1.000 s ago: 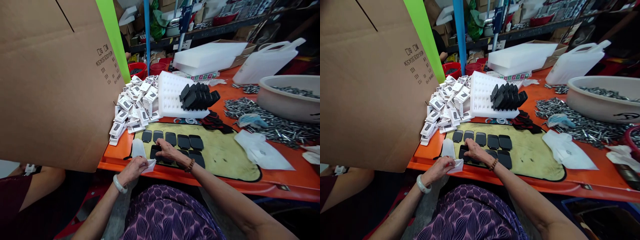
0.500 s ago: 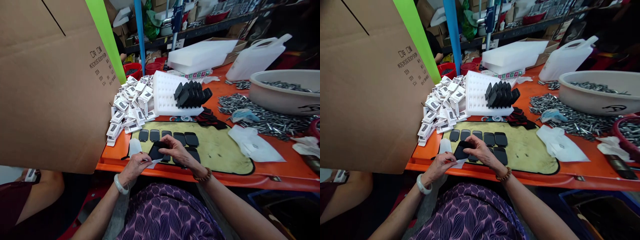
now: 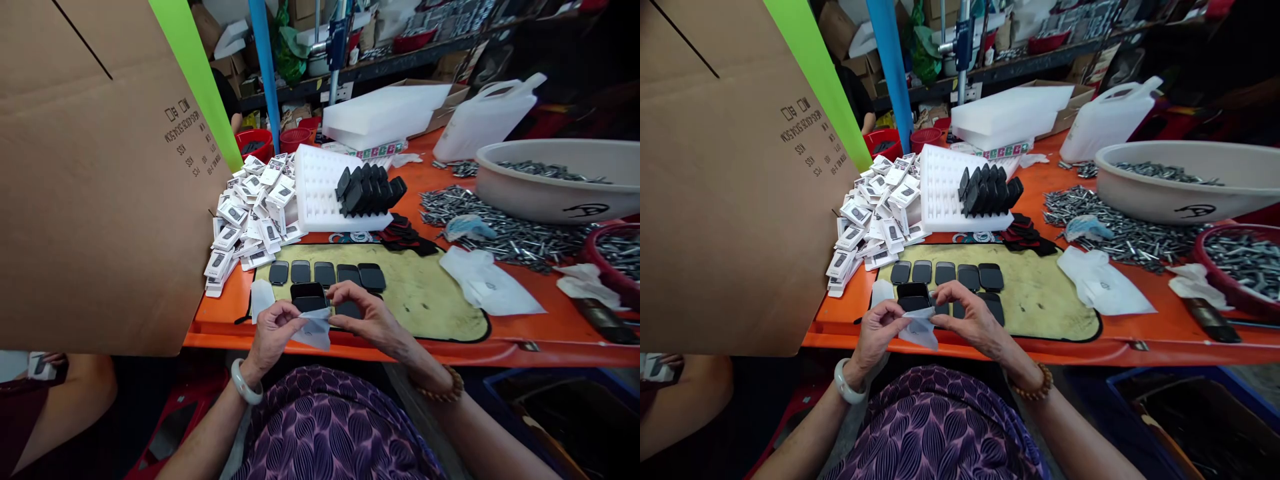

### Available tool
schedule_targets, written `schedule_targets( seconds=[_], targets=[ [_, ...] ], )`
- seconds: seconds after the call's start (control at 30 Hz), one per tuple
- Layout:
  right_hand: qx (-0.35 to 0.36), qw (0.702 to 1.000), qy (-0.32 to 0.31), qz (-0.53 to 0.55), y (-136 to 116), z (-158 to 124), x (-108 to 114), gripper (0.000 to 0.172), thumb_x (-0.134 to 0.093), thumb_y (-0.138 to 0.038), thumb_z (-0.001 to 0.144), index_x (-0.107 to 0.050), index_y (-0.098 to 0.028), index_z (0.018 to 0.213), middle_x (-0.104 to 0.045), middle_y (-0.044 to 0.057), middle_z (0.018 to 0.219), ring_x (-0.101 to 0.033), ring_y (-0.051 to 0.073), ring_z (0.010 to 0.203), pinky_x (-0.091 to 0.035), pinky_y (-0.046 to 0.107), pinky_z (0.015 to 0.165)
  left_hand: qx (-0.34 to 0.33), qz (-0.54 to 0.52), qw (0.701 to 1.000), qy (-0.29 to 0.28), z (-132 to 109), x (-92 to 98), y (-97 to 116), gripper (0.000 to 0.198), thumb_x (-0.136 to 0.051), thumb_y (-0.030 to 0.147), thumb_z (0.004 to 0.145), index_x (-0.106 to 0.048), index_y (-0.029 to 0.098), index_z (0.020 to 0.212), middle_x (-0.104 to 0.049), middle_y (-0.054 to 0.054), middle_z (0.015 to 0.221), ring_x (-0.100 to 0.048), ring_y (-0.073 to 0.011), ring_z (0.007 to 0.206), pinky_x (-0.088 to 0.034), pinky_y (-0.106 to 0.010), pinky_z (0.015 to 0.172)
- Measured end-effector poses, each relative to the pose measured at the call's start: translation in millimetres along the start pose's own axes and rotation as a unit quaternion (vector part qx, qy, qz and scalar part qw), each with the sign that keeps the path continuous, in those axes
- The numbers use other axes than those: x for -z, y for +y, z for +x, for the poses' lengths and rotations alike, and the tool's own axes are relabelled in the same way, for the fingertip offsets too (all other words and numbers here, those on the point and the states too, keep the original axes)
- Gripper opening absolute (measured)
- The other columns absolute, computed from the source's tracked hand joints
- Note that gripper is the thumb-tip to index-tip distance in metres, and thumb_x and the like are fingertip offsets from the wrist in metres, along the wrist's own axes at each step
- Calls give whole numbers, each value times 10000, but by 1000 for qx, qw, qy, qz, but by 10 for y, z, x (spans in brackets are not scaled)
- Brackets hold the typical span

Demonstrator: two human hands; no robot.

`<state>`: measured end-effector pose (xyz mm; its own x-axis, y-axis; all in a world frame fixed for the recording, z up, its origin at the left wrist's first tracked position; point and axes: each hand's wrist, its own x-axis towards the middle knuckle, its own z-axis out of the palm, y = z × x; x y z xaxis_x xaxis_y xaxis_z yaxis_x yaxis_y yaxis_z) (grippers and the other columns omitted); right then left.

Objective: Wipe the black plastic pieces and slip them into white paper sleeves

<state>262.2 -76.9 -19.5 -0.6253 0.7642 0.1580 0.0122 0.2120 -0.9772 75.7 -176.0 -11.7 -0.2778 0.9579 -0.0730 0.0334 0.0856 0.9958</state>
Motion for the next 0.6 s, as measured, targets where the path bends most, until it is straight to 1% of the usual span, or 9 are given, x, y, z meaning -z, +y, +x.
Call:
schedule_targets(
  seconds=[0.07, 0.13, 0.2, 0.3, 0.37, 0.4, 0.47, 0.53, 0.6],
  targets=[
    [-1, 1000, 6, 9, -1, -47, -19, 239, -695, -426, 774, -584, -215, 765, -591, 62, 1021, -557, 218, 1003, -424, 367, 937, -24, -6, 1000, -1, -1, -12, -19, 221, -750, 344, 695, -621, 165, 672, -533, 8, 660, -471, -106, 617, -385, -223, 590],
    [-9, 999, 4, 34, -13, -65, -36, 277, -677, -457, 783, -567, -209, 725, -576, 64, 1029, -560, 214, 987, -432, 362, 919, -49, 7, 999, -8, -8, -13, -44, 211, -765, 342, 688, -643, 170, 674, -566, -19, 692, -537, -152, 743, -427, -248, 678],
    [-15, 998, -4, 64, -39, -63, -38, 311, -680, -483, 771, -549, -208, 705, -570, 62, 1024, -561, 212, 970, -446, 352, 886, -68, 33, 997, -18, -19, -5, -46, 189, -767, 327, 698, -656, 175, 682, -605, -48, 735, -566, -196, 861, -446, -281, 767],
    [-31, 994, -16, 103, -94, -55, -30, 319, -685, -484, 765, -537, -210, 700, -577, 60, 1014, -562, 211, 953, -462, 341, 839, -94, 45, 994, -38, -35, -3, 14, 142, -741, 289, 739, -657, 178, 711, -661, -94, 944, -589, -223, 976, -453, -323, 870],
    [-44, 990, -25, 128, -123, -56, -38, 307, -692, -466, 768, -536, -210, 704, -588, 61, 1003, -562, 211, 949, -469, 333, 808, -102, 24, 993, -53, -43, -20, 68, 136, -721, 276, 763, -641, 175, 721, -643, -111, 1111, -600, -228, 1028, -457, -344, 911],
    [-50, 988, -27, 145, -128, -58, -50, 303, -697, -459, 767, -533, -209, 711, -594, 60, 986, -562, 207, 935, -471, 328, 791, -101, 10, 993, -59, -45, -34, 88, 147, -714, 280, 770, -629, 172, 719, -635, -114, 1146, -607, -227, 1032, -466, -348, 910],
    [-64, 980, -25, 186, -113, -61, -94, 312, -708, -455, 762, -520, -208, 733, -602, 52, 936, -564, 186, 865, -472, 310, 744, -91, -16, 994, -54, -45, -64, 102, 176, -701, 298, 778, -604, 168, 712, -655, -111, 1103, -628, -215, 983, -492, -334, 861],
    [-81, 972, -8, 221, -58, -61, -162, 323, -708, -457, 765, -503, -208, 753, -603, 42, 904, -557, 161, 806, -466, 292, 714, -77, -30, 996, -27, -34, -85, 75, 183, -693, 302, 781, -591, 168, 711, -683, -96, 1001, -634, -200, 941, -497, -306, 815],
    [-95, 968, 14, 231, 40, -53, -247, 322, -717, -451, 756, -504, -212, 788, -605, 37, 920, -554, 149, 801, -463, 281, 714, -57, -38, 998, 7, -4, -83, 7, 170, -682, 292, 787, -589, 168, 719, -688, -82, 958, -628, -189, 935, -487, -285, 806]
  ],
)
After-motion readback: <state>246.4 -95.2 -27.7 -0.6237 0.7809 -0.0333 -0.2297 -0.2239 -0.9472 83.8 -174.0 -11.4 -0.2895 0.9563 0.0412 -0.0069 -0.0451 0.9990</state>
